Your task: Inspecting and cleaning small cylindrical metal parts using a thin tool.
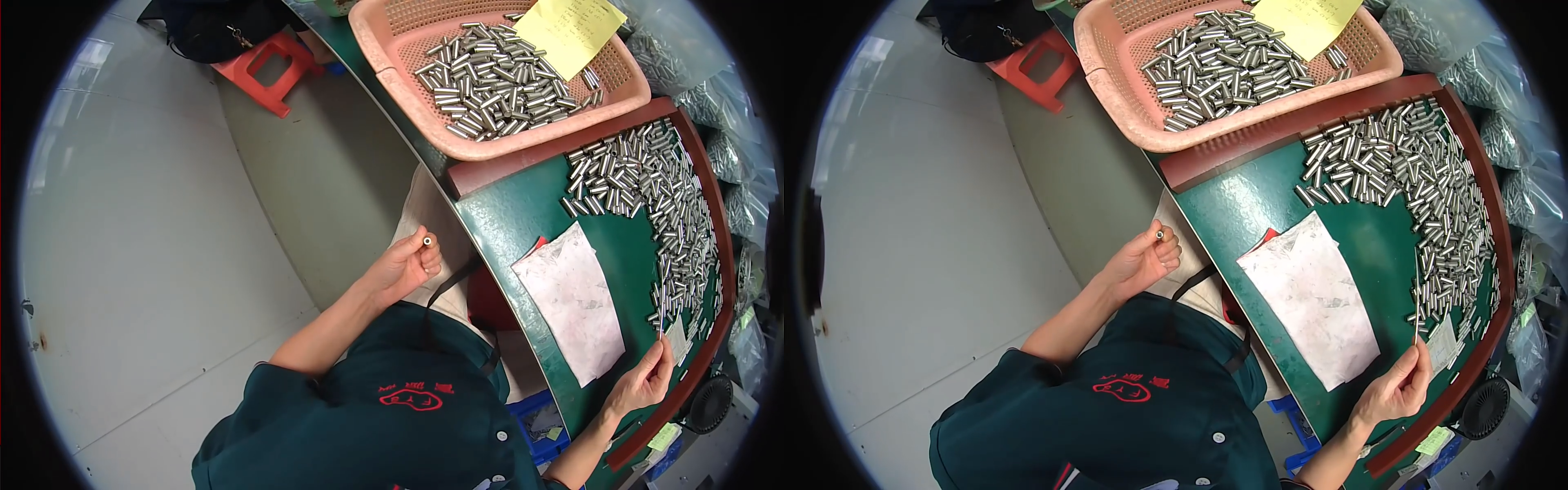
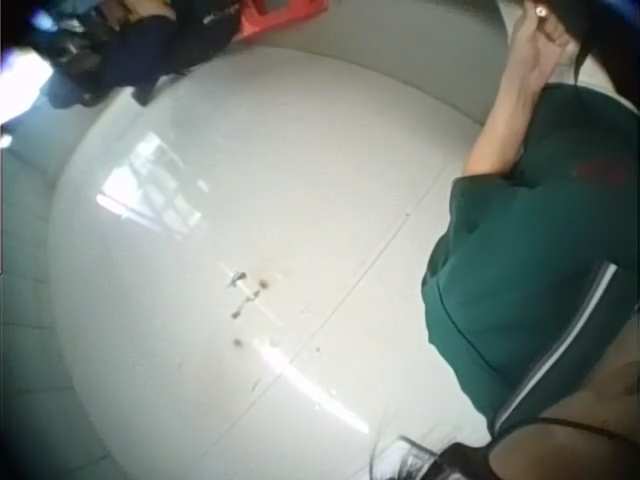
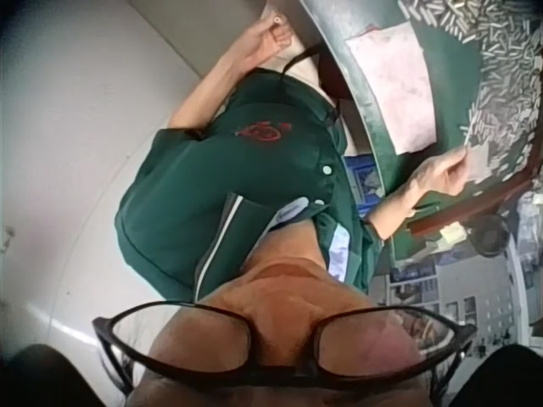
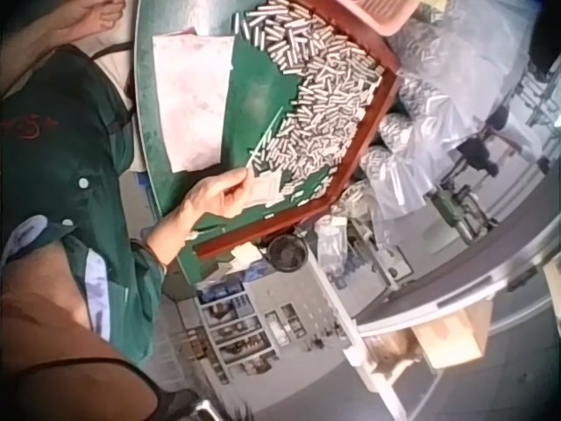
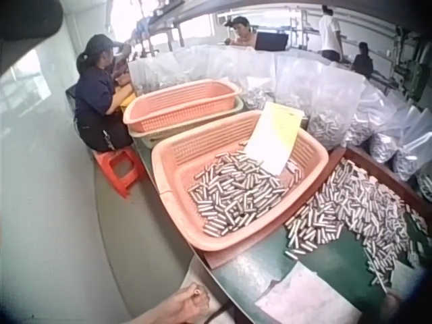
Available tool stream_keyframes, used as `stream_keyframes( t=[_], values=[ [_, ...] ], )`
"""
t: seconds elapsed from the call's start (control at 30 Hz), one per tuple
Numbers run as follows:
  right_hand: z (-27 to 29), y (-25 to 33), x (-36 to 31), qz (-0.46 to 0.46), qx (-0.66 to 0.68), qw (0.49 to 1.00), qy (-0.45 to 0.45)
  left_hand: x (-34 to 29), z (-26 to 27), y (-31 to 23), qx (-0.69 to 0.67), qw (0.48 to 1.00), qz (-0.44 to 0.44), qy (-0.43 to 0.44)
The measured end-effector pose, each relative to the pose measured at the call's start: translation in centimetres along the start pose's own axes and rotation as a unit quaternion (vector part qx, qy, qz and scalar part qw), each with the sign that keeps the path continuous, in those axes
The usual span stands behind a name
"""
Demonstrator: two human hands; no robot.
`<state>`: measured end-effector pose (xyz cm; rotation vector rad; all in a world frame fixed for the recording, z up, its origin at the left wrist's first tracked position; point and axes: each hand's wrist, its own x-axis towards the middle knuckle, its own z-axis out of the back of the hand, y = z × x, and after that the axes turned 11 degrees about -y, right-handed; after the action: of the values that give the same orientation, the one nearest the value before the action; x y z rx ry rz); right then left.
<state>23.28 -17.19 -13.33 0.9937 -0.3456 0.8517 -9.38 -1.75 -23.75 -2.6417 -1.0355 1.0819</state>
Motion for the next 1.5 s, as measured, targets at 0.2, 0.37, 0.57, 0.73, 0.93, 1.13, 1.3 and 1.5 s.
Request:
stream_keyframes(
  t=[0.2,0.37,0.57,0.73,0.93,1.13,1.3,1.5],
  values=[
    [-0.2,0.0,0.0,0.004,0.004,1.0,-0.003,0.1,0.3,0.2,-0.002,1.0,0.007,-0.012],
    [-0.3,0.2,0.0,0.007,0.012,1.0,-0.005,0.0,0.6,0.2,0.0,1.0,0.006,-0.014],
    [-0.4,0.4,0.0,0.013,0.003,1.0,-0.009,-1.7,-1.3,-0.8,0.074,0.996,-0.051,-0.01],
    [-0.5,0.9,0.1,0.003,0.031,0.999,-0.011,-3.1,-4.6,-2.6,0.188,0.974,-0.126,-0.022],
    [-0.3,1.7,0.2,0.003,0.015,1.0,-0.023,-3.3,-9.4,-2.6,0.406,0.854,-0.322,0.045],
    [-1.5,0.6,0.8,0.035,0.053,0.997,-0.043,-3.3,-18.3,-1.3,0.551,0.476,-0.659,0.188],
    [-1.2,0.7,1.3,0.016,0.049,0.997,-0.052,1.6,-18.1,2.1,0.639,0.394,-0.624,0.22],
    [-0.8,0.9,1.8,0.064,0.048,0.996,-0.041,1.9,-18.4,3.5,0.668,0.447,-0.559,0.202]
  ],
)
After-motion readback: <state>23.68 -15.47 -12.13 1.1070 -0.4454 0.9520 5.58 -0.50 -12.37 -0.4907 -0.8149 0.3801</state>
